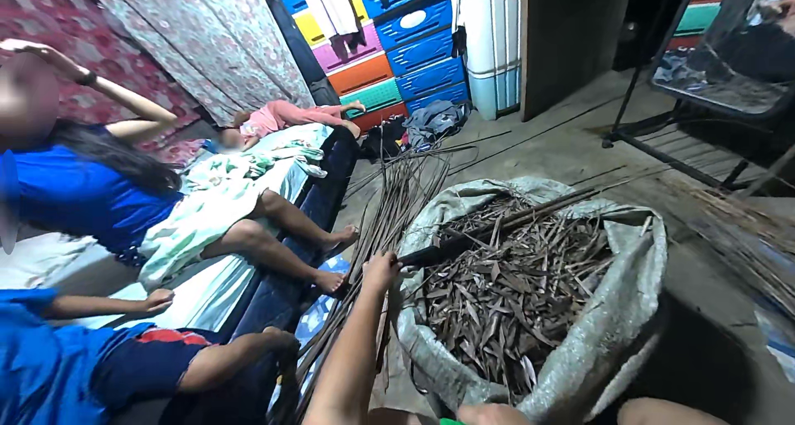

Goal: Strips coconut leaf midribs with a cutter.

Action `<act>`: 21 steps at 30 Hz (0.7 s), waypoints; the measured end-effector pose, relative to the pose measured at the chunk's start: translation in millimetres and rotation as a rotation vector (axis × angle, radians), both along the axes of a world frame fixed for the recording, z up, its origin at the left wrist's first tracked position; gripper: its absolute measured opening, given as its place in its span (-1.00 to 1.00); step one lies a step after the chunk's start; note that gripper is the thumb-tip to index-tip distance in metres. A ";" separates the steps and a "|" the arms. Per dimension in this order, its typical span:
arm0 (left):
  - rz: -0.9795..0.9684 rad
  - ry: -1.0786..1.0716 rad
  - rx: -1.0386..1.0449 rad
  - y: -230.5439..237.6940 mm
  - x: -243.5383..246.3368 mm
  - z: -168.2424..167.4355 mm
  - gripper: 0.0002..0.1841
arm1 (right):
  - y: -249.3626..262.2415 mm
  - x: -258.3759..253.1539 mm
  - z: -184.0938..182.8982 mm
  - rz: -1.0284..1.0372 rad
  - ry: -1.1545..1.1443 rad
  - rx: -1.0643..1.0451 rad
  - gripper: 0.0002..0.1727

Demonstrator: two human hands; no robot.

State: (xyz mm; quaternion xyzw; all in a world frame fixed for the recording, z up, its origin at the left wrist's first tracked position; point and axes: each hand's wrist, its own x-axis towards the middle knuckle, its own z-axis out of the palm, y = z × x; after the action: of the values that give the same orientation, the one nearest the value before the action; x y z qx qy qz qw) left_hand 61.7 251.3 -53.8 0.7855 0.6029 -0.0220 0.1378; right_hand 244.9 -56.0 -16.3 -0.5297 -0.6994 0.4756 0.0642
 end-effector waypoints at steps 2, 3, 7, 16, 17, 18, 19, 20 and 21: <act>-0.080 0.011 0.093 -12.6 -8.5 5.4 -0.63 | 1.3 0.6 -0.9 0.003 -0.014 -0.014 -0.65; -0.119 0.005 0.139 -18.6 -13.9 8.0 -0.66 | 1.6 0.8 -1.7 -0.004 -0.017 -0.017 -0.64; -0.192 -0.048 0.328 -44.7 -38.0 22.1 -0.76 | 4.4 0.9 -6.1 -0.026 -0.046 -0.024 -0.62; -0.069 0.090 -0.003 -112.1 -48.9 75.1 -0.59 | 13.4 -0.2 -12.6 -0.233 -0.049 -0.050 -0.49; -0.037 0.061 -0.106 -118.0 -45.5 78.2 -0.52 | 15.4 0.6 -13.6 -0.274 -0.014 -0.036 -0.39; -0.026 0.022 -0.165 -124.6 -42.8 79.2 -0.48 | 18.1 2.4 -14.9 -0.302 0.010 -0.017 -0.32; -0.036 -0.008 -0.193 -132.1 -40.1 79.8 -0.47 | 21.2 5.4 -16.9 -0.312 0.015 0.007 -0.28; -0.065 -0.035 -0.194 -139.8 -38.0 79.0 -0.49 | 24.1 8.6 -19.2 -0.322 0.011 0.043 -0.28; -0.103 -0.065 -0.185 -147.6 -36.2 77.3 -0.53 | 26.2 11.5 -21.0 -0.338 0.009 0.089 -0.31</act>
State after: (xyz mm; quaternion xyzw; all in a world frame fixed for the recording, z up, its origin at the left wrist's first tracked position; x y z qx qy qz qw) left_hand 25.4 103.7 23.5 0.7996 0.5525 -0.0593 0.2279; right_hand 256.5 -29.8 -37.3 -0.6343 -0.6202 0.4291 0.1699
